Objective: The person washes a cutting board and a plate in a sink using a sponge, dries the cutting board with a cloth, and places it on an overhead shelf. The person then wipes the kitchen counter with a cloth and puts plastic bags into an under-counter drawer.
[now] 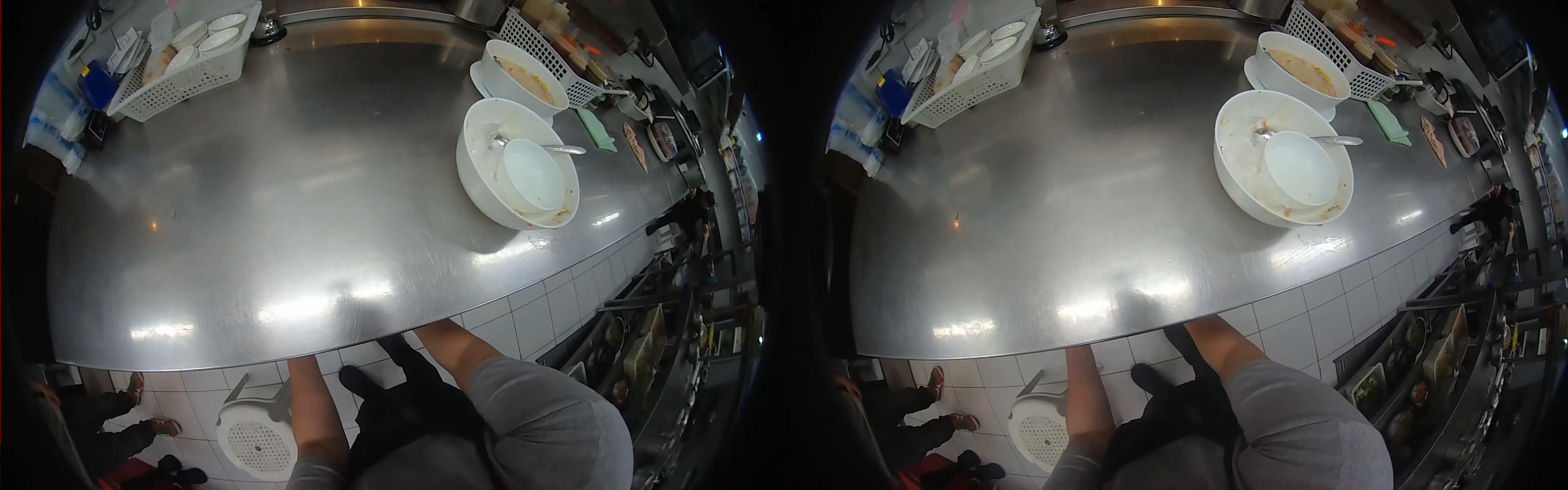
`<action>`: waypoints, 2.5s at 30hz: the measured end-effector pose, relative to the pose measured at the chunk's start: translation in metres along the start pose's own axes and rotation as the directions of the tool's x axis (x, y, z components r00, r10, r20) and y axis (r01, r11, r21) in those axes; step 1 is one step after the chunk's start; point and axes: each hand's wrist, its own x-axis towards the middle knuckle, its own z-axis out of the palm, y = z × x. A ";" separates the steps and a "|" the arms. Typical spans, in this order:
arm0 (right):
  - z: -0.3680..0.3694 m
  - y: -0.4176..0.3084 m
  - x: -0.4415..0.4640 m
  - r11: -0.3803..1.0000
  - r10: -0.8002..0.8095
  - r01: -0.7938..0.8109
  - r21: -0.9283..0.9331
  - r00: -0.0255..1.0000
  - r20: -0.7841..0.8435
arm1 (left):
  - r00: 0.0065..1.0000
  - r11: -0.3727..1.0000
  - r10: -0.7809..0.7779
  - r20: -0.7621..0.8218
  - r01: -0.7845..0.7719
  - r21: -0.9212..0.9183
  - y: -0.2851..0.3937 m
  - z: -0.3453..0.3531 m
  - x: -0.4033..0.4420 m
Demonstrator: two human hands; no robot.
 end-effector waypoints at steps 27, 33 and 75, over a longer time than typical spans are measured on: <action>-0.379 0.119 -0.189 0.660 -0.007 -0.616 0.430 0.567 0.824 | 0.635 0.188 -0.751 0.179 -0.055 0.981 0.057 0.182 -0.229; -0.475 0.173 -0.053 0.345 0.226 -0.180 0.921 0.969 0.104 | 0.764 0.328 -0.546 0.344 -0.183 0.927 0.031 0.331 -0.257; -0.474 0.489 -0.146 0.180 0.984 -0.135 0.974 0.032 -0.177 | 0.841 0.343 -0.117 0.528 -0.465 0.816 -0.010 0.459 -0.183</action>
